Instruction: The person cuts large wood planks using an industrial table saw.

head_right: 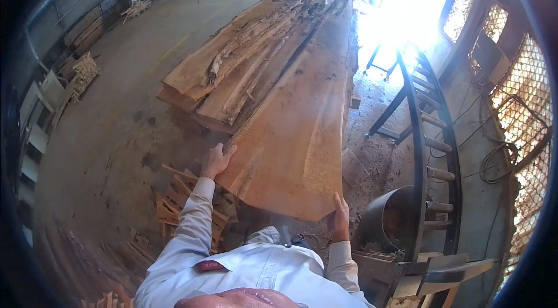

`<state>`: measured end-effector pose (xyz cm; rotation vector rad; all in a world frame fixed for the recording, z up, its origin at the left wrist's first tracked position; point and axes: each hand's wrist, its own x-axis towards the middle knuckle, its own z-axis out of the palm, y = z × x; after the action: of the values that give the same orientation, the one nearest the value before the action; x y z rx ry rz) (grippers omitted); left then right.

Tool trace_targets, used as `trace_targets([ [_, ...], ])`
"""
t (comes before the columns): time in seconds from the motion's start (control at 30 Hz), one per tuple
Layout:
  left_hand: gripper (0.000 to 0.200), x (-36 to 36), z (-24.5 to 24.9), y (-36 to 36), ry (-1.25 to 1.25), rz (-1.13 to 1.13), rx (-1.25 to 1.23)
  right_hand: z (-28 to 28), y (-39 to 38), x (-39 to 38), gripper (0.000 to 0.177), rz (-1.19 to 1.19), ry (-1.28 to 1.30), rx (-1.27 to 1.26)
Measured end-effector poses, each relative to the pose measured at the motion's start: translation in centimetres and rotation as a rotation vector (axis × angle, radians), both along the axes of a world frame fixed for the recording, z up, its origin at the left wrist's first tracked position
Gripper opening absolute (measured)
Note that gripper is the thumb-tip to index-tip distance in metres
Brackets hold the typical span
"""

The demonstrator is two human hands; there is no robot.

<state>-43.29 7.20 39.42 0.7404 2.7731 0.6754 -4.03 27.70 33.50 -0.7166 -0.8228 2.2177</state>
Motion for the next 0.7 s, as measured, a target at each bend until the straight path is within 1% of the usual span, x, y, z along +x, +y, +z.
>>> trace_targets([
  [0.03, 0.081, 0.5, 0.6, 0.2, -0.001, 0.006, -0.004, 0.9, 0.5, 0.0, 0.046, 0.009, 0.065, -0.032],
  [0.13, 0.083, 0.1, -0.3, 0.3, 0.000, -0.012, -0.004, 2.6, 2.5, -0.2, 0.045, 0.073, -0.088, 0.161],
  [0.23, 0.086, -0.7, -2.2, 0.3, 0.030, -0.010, 0.021, 0.9, 5.0, -0.9, 0.043, 0.252, -0.371, 0.317],
  [0.3, 0.087, -1.5, -3.6, 0.3, 0.041, -0.011, 0.025, 0.0, 5.4, -1.1, 0.043, 0.270, -0.370, 0.351],
  [0.4, 0.088, -0.8, -1.9, 0.7, 0.018, 0.001, 0.018, -0.5, 6.3, -1.1, 0.042, 0.298, -0.388, 0.410],
  [0.47, 0.088, 1.2, -2.1, 0.0, -0.010, 0.005, -0.003, -0.9, 5.7, 0.7, 0.041, 0.304, -0.404, 0.430],
  [0.53, 0.087, 3.3, -2.2, 0.6, -0.002, -0.007, -0.006, 0.8, 6.4, 3.0, 0.041, 0.280, -0.387, 0.459],
  [0.57, 0.087, 5.3, -2.5, 0.6, 0.073, -0.032, -0.029, 1.9, 6.8, 4.8, 0.040, 0.279, -0.482, 0.468],
  [0.6, 0.086, 7.1, -2.7, 0.8, 0.039, -0.026, -0.029, 1.7, 7.5, 6.6, 0.040, 0.284, -0.471, 0.466],
  [0.63, 0.085, 8.5, -2.9, 0.8, 0.064, -0.048, -0.034, 1.2, 8.0, 8.5, 0.040, 0.291, -0.464, 0.461],
  [0.7, 0.079, 13.0, -1.7, 0.4, 0.032, -0.009, 0.011, 1.2, 7.4, 11.3, 0.040, 0.289, -0.450, 0.429],
])
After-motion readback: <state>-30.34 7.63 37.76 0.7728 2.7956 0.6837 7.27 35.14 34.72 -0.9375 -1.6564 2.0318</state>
